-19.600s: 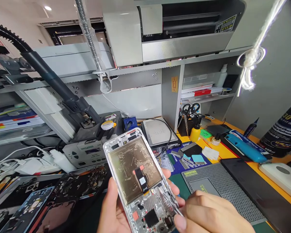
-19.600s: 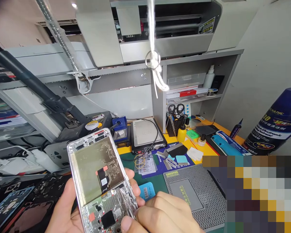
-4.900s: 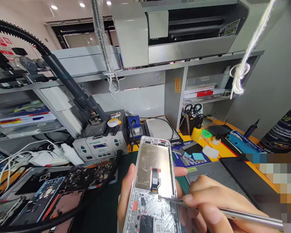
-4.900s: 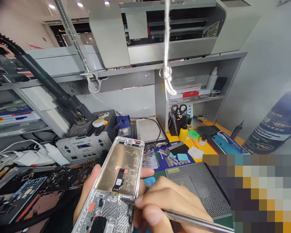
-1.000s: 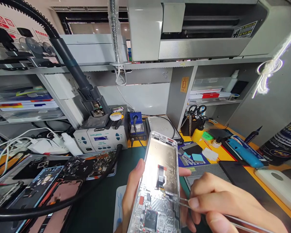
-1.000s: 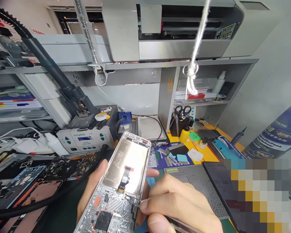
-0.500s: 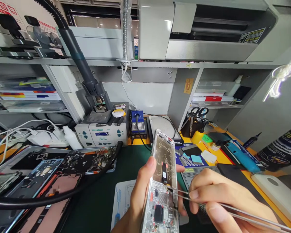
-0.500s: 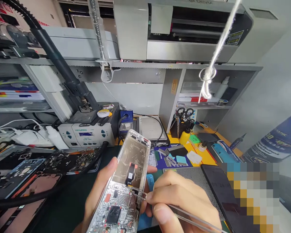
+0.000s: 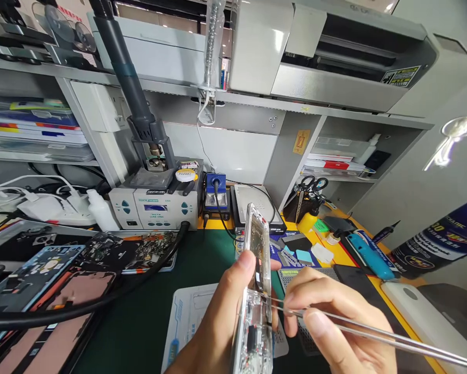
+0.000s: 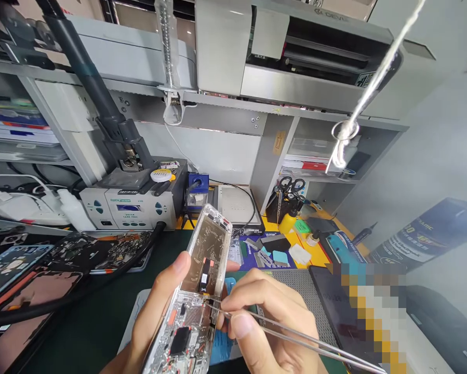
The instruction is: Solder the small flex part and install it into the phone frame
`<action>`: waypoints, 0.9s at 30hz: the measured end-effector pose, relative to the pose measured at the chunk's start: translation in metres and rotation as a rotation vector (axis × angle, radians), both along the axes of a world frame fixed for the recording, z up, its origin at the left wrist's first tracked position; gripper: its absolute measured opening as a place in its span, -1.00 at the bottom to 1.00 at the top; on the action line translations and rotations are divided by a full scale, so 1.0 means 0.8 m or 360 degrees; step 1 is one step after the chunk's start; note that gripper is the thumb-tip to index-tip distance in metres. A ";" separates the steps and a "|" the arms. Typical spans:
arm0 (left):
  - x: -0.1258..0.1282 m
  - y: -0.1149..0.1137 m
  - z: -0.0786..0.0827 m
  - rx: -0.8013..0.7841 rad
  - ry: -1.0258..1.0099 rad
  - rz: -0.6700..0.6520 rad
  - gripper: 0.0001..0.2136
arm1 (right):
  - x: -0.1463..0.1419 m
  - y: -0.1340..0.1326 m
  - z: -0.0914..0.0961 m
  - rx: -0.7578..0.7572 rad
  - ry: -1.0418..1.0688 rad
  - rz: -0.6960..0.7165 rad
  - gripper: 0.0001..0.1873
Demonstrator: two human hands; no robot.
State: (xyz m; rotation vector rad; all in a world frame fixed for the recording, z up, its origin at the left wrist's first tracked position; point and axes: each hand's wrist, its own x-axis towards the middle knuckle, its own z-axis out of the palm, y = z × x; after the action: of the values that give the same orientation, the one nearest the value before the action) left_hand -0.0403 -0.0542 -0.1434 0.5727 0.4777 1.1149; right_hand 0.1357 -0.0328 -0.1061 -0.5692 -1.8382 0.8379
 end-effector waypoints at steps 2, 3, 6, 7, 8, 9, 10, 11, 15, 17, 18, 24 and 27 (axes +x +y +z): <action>0.000 -0.001 0.000 -0.0058 0.0047 -0.0050 -0.29 | -0.001 0.000 0.000 -0.0034 -0.0039 -0.0021 -0.85; -0.001 -0.002 0.000 -0.0074 0.0035 -0.0061 -0.30 | -0.001 0.000 0.001 -0.0056 -0.0054 -0.0021 -0.85; -0.004 -0.004 -0.007 -0.0113 -0.0061 0.0012 -0.37 | -0.001 0.001 0.005 -0.0155 -0.0064 0.0029 -0.83; -0.005 -0.004 -0.010 -0.0130 -0.0082 0.0051 -0.38 | 0.000 0.001 0.006 -0.0165 -0.0051 0.0054 -0.82; -0.005 -0.005 -0.013 -0.0137 -0.0098 0.0081 -0.39 | 0.000 0.001 0.006 -0.0172 -0.0042 0.0071 -0.82; -0.005 -0.005 -0.015 -0.0133 -0.0104 0.0094 -0.39 | 0.002 0.001 0.006 -0.0168 -0.0032 0.0084 -0.81; -0.004 -0.005 -0.016 -0.0119 -0.0093 0.0090 -0.39 | 0.003 0.001 0.006 -0.0158 -0.0024 0.0092 -0.80; -0.003 -0.005 -0.015 -0.0103 -0.0063 0.0070 -0.37 | 0.004 0.001 0.005 -0.0148 -0.0022 0.0093 -0.80; 0.000 -0.005 -0.005 -0.0073 0.0102 0.0003 -0.32 | 0.007 -0.001 0.001 -0.0050 -0.0051 0.0056 -0.83; 0.000 -0.004 -0.003 -0.0077 0.0116 -0.0011 -0.30 | 0.006 -0.003 0.001 -0.0025 -0.0072 0.0023 -0.83; -0.001 -0.004 -0.004 -0.0077 0.0110 -0.0018 -0.30 | 0.005 -0.004 0.001 -0.0021 -0.0080 0.0008 -0.83; -0.004 -0.002 -0.015 -0.0044 0.0080 -0.0047 -0.30 | 0.002 -0.004 0.008 0.0010 -0.0115 -0.0018 -0.81; -0.002 -0.003 -0.009 -0.0028 0.0067 -0.0049 -0.32 | 0.002 -0.003 0.008 0.0039 -0.0129 -0.0031 -0.83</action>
State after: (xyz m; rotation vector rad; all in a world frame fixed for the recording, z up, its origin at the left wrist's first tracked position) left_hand -0.0419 -0.0565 -0.1509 0.5871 0.5129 1.0701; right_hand 0.1373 -0.0352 -0.0993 -0.6124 -1.9110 0.7881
